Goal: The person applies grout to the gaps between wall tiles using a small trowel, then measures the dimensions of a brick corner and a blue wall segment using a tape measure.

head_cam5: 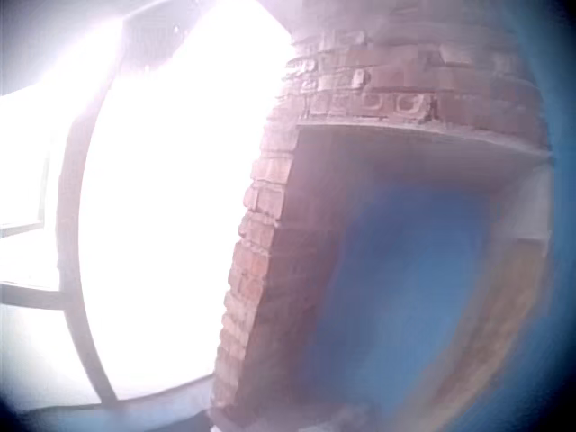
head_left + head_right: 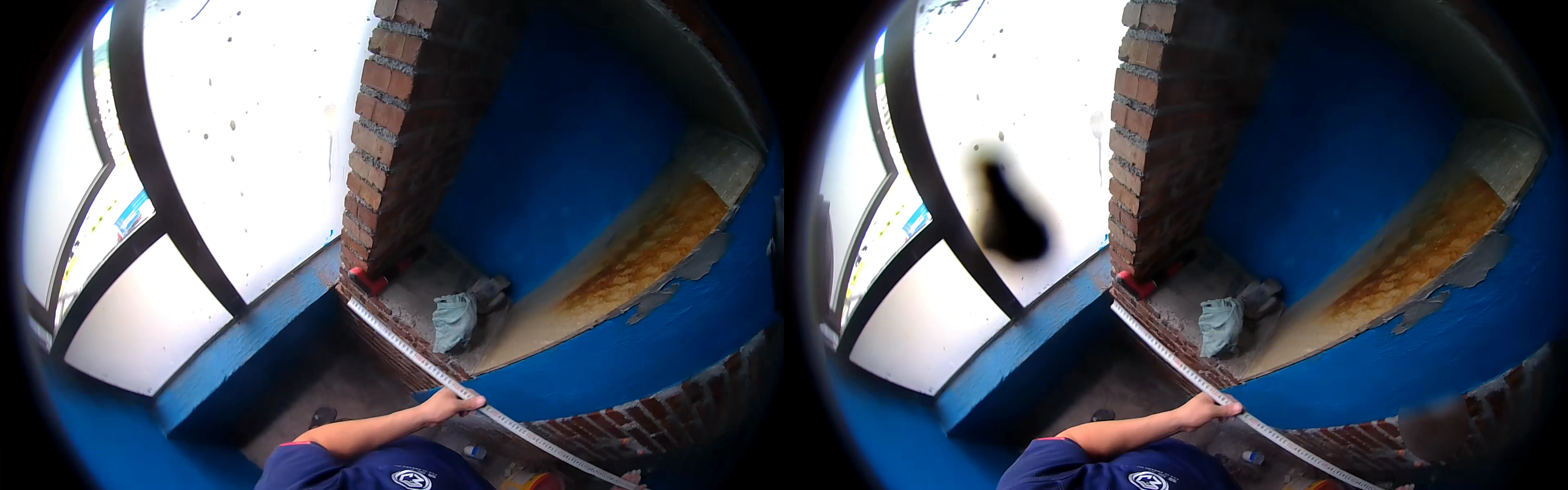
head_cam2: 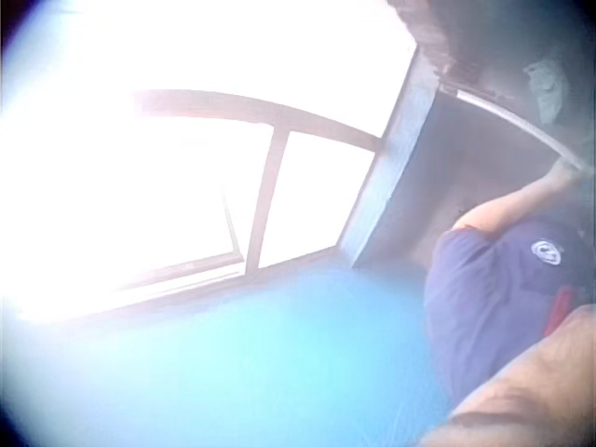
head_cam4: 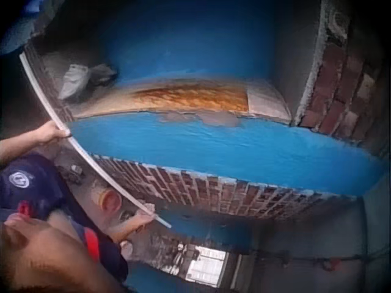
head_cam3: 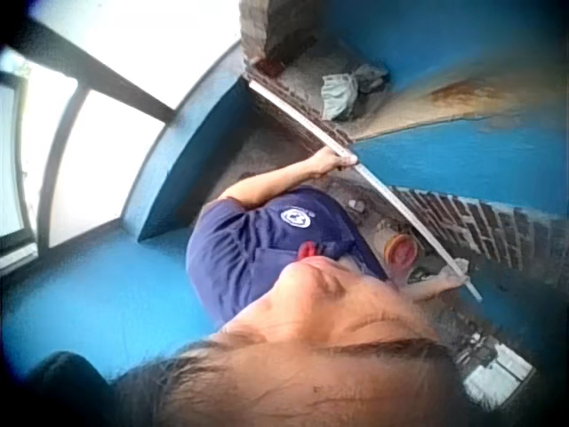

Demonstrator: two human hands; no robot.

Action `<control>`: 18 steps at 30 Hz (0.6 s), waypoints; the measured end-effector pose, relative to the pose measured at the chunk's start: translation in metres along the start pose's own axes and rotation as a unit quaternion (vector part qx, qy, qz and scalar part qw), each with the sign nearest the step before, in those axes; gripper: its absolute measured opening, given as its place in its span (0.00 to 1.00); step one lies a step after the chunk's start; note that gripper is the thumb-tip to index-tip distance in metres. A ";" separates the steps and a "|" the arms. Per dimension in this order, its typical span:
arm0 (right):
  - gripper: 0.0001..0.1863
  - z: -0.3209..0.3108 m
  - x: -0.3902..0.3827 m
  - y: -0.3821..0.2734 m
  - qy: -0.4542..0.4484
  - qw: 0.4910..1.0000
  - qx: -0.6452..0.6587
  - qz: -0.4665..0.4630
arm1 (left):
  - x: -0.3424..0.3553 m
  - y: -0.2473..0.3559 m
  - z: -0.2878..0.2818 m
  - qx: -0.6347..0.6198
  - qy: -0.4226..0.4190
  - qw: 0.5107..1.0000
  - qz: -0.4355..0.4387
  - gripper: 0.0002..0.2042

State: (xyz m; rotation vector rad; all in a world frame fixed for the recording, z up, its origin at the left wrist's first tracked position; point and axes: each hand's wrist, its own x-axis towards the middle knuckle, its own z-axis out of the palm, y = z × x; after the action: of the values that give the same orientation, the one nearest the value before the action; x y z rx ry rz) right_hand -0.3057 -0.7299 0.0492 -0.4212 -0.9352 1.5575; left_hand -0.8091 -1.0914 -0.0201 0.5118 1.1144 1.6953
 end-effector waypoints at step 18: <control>0.14 0.296 -0.284 0.230 0.079 0.900 -0.263 0.339 | -0.139 -0.098 -0.256 0.276 0.061 0.928 -0.243 0.23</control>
State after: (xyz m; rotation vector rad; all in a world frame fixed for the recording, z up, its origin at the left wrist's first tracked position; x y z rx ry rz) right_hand -0.6064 -1.0865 -0.0111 -1.3563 -1.1453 1.8247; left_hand -0.8971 -1.3199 -0.2053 0.4258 1.6650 0.9814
